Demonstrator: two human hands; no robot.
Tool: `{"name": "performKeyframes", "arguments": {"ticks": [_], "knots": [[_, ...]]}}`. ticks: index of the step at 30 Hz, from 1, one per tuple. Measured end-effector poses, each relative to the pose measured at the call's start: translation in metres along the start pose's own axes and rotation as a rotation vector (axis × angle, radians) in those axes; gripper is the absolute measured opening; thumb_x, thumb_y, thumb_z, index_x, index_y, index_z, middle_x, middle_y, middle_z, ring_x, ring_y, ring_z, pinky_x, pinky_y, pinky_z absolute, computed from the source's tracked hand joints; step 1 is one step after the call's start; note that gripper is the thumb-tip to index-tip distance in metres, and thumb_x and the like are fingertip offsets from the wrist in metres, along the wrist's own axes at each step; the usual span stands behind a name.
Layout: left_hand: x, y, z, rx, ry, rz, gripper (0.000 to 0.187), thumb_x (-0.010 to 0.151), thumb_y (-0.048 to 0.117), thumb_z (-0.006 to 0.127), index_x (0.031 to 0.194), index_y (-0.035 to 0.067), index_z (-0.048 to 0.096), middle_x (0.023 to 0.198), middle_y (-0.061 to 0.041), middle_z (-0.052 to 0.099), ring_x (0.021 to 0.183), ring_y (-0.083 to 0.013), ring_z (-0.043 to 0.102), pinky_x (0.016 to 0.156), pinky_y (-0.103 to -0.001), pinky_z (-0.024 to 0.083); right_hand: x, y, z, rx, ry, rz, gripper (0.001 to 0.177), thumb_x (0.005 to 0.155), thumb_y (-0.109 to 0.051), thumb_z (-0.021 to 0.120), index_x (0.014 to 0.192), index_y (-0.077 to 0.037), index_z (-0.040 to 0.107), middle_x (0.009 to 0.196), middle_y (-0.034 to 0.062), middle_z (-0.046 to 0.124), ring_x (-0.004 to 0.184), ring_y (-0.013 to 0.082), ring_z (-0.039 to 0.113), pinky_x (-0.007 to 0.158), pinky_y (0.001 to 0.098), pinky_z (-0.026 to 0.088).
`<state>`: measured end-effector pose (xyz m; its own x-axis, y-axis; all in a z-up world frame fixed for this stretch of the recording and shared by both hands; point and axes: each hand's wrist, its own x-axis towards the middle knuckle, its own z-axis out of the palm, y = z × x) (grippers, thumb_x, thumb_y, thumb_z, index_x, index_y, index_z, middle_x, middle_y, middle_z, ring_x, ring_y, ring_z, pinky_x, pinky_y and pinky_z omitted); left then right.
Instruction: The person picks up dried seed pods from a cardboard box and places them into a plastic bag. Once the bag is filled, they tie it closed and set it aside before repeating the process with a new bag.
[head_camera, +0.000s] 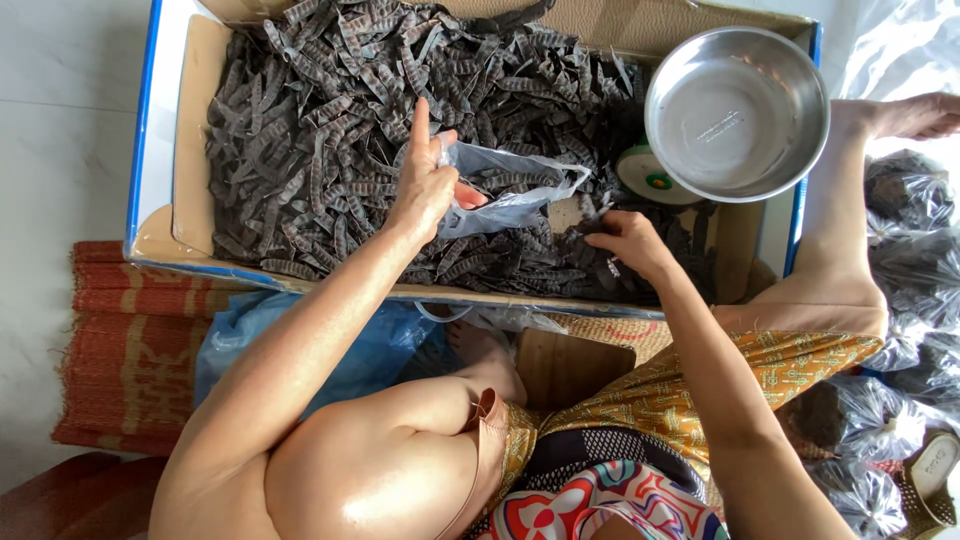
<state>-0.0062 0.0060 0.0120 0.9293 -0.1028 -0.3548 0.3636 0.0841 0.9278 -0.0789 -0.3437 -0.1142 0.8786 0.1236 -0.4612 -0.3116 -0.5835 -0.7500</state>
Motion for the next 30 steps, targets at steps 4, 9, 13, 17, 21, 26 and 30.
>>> {"name": "performKeyframes", "arguments": {"ticks": [4, 9, 13, 17, 21, 26, 30], "knots": [[-0.003, 0.003, 0.004, 0.038, 0.017, -0.011, 0.103, 0.083, -0.021, 0.040, 0.164, 0.026, -0.002, 0.162, -0.032, 0.029, 0.058, -0.0148, 0.073, 0.040, -0.022, 0.058, -0.030, -0.050, -0.026, 0.139, -0.005, -0.041, 0.023, 0.088, -0.013, 0.080, 0.103, 0.004, 0.075, 0.087, 0.0116, 0.074, 0.075, 0.0131, 0.064, 0.068, 0.0306, 0.052], [0.000, 0.000, 0.002, 0.004, 0.000, -0.006, 0.104, 0.082, -0.023, 0.039, 0.164, 0.026, -0.003, 0.162, -0.033, 0.025, 0.058, -0.0161, 0.073, 0.042, -0.022, 0.059, -0.035, -0.119, -0.040, 0.230, 0.058, -0.233, 0.018, 0.091, -0.007, 0.077, 0.106, 0.002, 0.073, 0.092, 0.0068, 0.076, 0.082, 0.0102, 0.069, 0.075, 0.0272, 0.056], [0.002, -0.005, 0.002, -0.015, -0.018, -0.016, 0.103, 0.083, -0.022, 0.038, 0.164, 0.026, -0.003, 0.162, -0.034, 0.024, 0.060, -0.0161, 0.073, 0.043, -0.022, 0.060, 0.005, -0.168, -0.011, 0.487, 0.214, -0.394, 0.015, 0.094, -0.003, 0.075, 0.108, -0.003, 0.069, 0.101, 0.0023, 0.076, 0.093, 0.0091, 0.073, 0.085, 0.0271, 0.061], [0.005, -0.009, 0.000, -0.019, -0.021, -0.001, 0.105, 0.080, -0.022, 0.037, 0.164, 0.026, -0.005, 0.162, -0.035, 0.026, 0.058, -0.0166, 0.072, 0.042, -0.022, 0.059, 0.035, -0.188, 0.039, 0.508, 0.344, -0.765, 0.021, 0.094, 0.007, 0.074, 0.111, -0.003, 0.065, 0.107, 0.0066, 0.068, 0.097, 0.0155, 0.066, 0.088, 0.0295, 0.057], [0.006, -0.008, -0.002, -0.029, -0.017, -0.024, 0.105, 0.081, -0.022, 0.037, 0.163, 0.027, -0.006, 0.161, -0.035, 0.023, 0.059, -0.0169, 0.073, 0.042, -0.022, 0.058, 0.037, -0.168, 0.069, 0.156, 0.286, -0.903, 0.028, 0.087, 0.008, 0.075, 0.110, -0.004, 0.065, 0.108, 0.0134, 0.067, 0.099, 0.0256, 0.069, 0.086, 0.0330, 0.056], [0.006, -0.011, -0.005, -0.030, -0.017, -0.016, 0.103, 0.081, -0.022, 0.036, 0.164, 0.025, -0.005, 0.161, -0.036, 0.028, 0.057, -0.0174, 0.073, 0.042, -0.023, 0.060, 0.031, -0.155, 0.076, -0.027, 0.100, -0.635, 0.036, 0.086, -0.007, 0.081, 0.118, -0.003, 0.065, 0.109, 0.0156, 0.071, 0.093, 0.0279, 0.073, 0.079, 0.0369, 0.058], [0.006, -0.007, -0.003, -0.028, -0.013, -0.034, 0.104, 0.081, -0.023, 0.037, 0.163, 0.026, -0.006, 0.161, -0.034, 0.026, 0.059, -0.0180, 0.074, 0.044, -0.024, 0.062, 0.020, -0.176, 0.046, -0.138, 0.183, -0.754, 0.025, 0.086, -0.008, 0.080, 0.109, -0.001, 0.073, 0.108, 0.0179, 0.074, 0.091, 0.0290, 0.072, 0.077, 0.0375, 0.058]]}}
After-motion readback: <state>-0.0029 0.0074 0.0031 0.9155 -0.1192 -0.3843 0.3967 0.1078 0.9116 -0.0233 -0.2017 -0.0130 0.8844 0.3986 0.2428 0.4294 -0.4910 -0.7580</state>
